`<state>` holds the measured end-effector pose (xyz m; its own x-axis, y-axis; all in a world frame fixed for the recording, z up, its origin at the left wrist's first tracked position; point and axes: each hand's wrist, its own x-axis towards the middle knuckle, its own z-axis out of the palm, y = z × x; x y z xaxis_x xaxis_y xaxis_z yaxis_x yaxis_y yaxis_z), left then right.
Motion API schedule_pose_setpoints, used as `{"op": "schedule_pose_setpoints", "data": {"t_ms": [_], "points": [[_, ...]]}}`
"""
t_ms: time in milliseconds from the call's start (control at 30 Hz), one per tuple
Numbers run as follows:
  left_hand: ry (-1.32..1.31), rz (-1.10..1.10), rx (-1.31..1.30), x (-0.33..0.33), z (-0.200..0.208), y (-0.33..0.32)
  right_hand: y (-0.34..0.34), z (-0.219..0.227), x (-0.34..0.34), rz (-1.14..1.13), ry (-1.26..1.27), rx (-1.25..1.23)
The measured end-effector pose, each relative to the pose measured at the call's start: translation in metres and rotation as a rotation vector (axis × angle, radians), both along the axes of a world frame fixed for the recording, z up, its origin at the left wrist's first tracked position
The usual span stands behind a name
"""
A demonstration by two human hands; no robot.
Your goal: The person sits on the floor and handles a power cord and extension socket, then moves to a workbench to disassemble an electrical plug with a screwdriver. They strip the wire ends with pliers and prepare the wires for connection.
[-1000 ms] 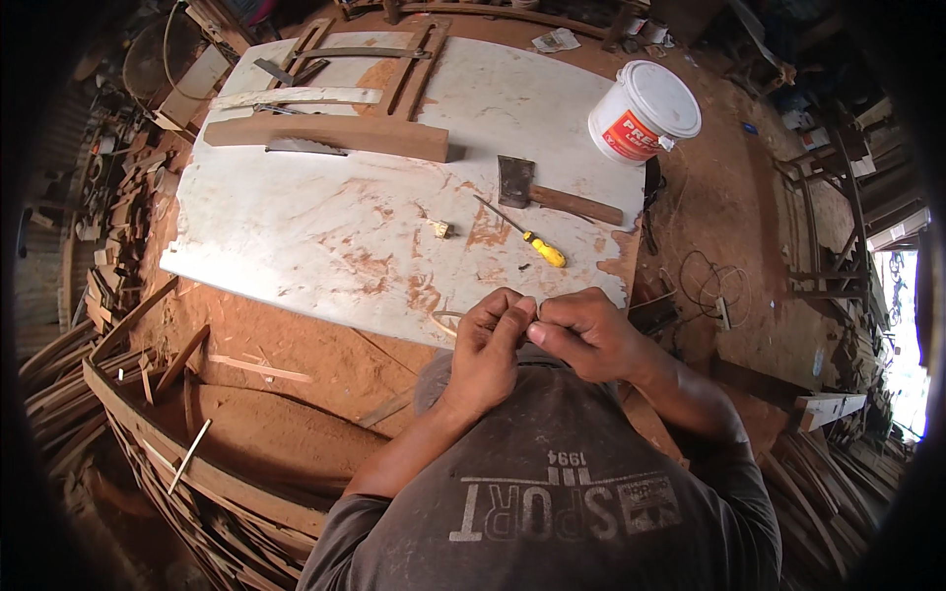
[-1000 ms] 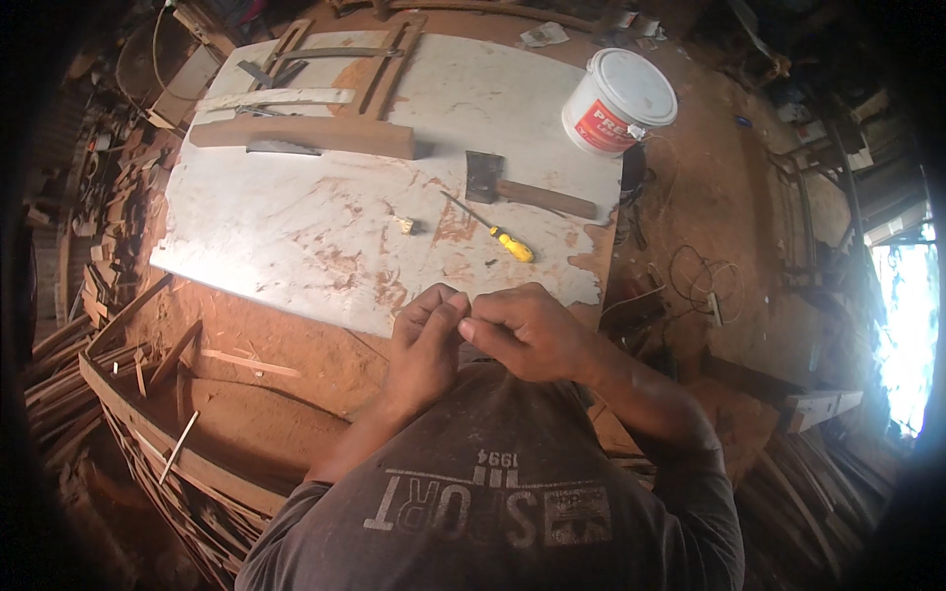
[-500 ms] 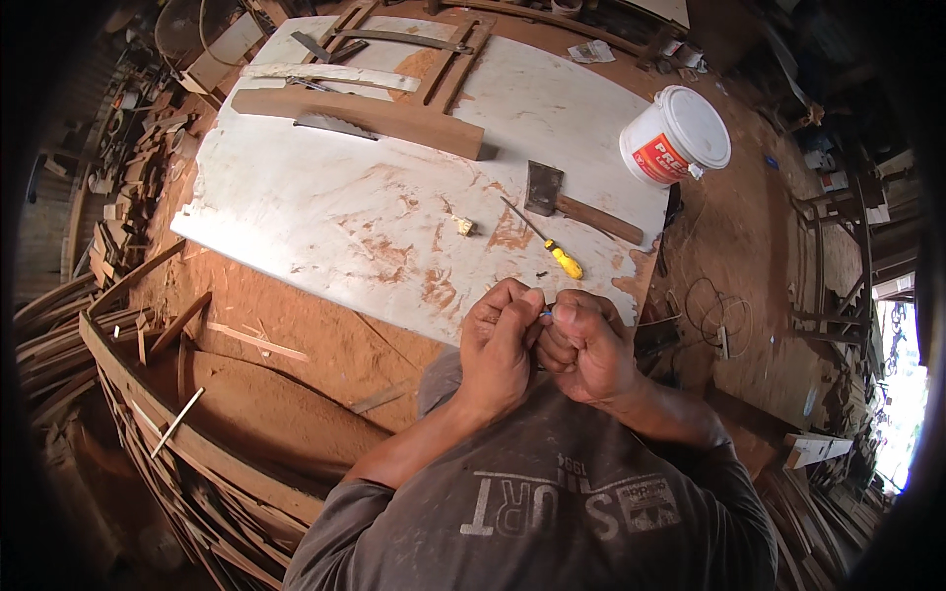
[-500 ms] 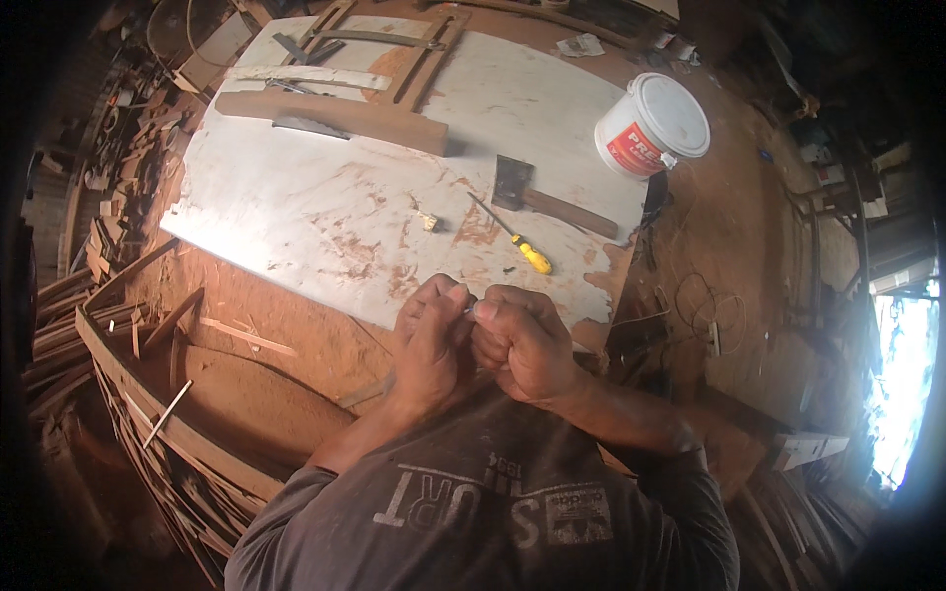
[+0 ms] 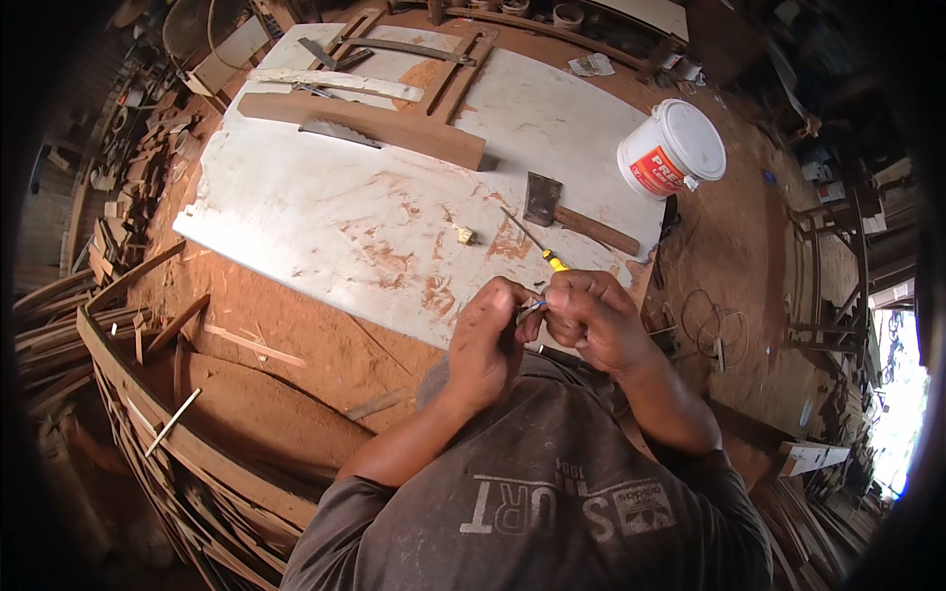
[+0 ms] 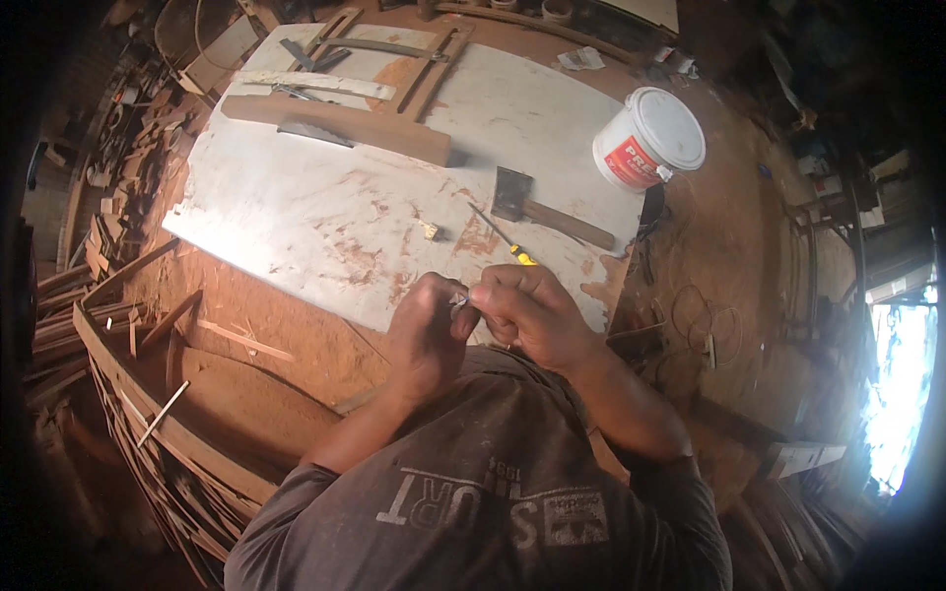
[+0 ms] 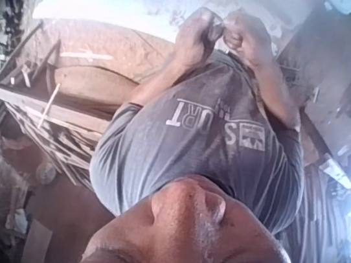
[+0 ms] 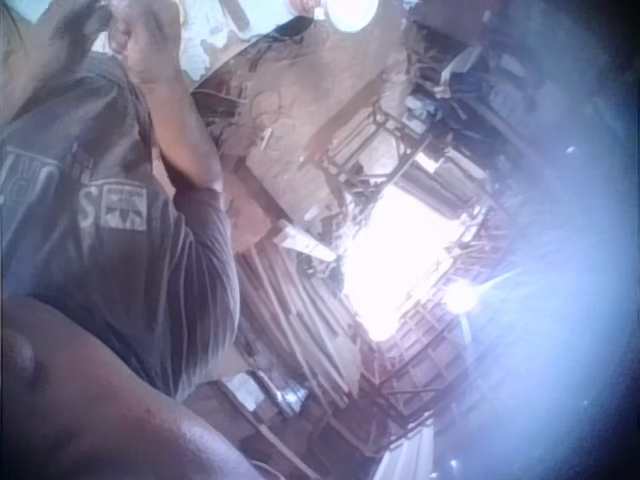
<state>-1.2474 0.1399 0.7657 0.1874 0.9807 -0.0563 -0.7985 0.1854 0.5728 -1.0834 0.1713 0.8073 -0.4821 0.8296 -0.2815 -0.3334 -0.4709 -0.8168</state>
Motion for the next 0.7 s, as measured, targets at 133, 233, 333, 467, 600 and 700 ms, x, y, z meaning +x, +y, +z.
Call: {"op": "schedule_pose_setpoints", "data": {"t_ms": [133,233,333,467,600,700], "points": [[0.027,-0.106,0.144,-0.011,0.009,-0.002,0.000,0.009,0.009,0.011,-0.085,0.034],[0.093,-0.121,0.121,-0.011,0.010,-0.003,-0.004,0.012,0.007,-0.045,-0.046,0.037],[0.285,-0.135,0.232,-0.011,0.001,-0.002,-0.009,0.008,0.007,-0.143,-0.042,-0.011],[0.549,-0.063,0.256,-0.012,0.006,-0.003,-0.018,0.018,0.008,-0.130,-0.360,0.171],[0.852,0.080,0.434,-0.015,0.002,-0.001,-0.022,0.022,0.005,-0.093,-0.536,0.216],[0.962,0.127,0.528,-0.017,0.002,0.001,-0.023,0.019,0.005,-0.104,-0.505,0.146]]}}
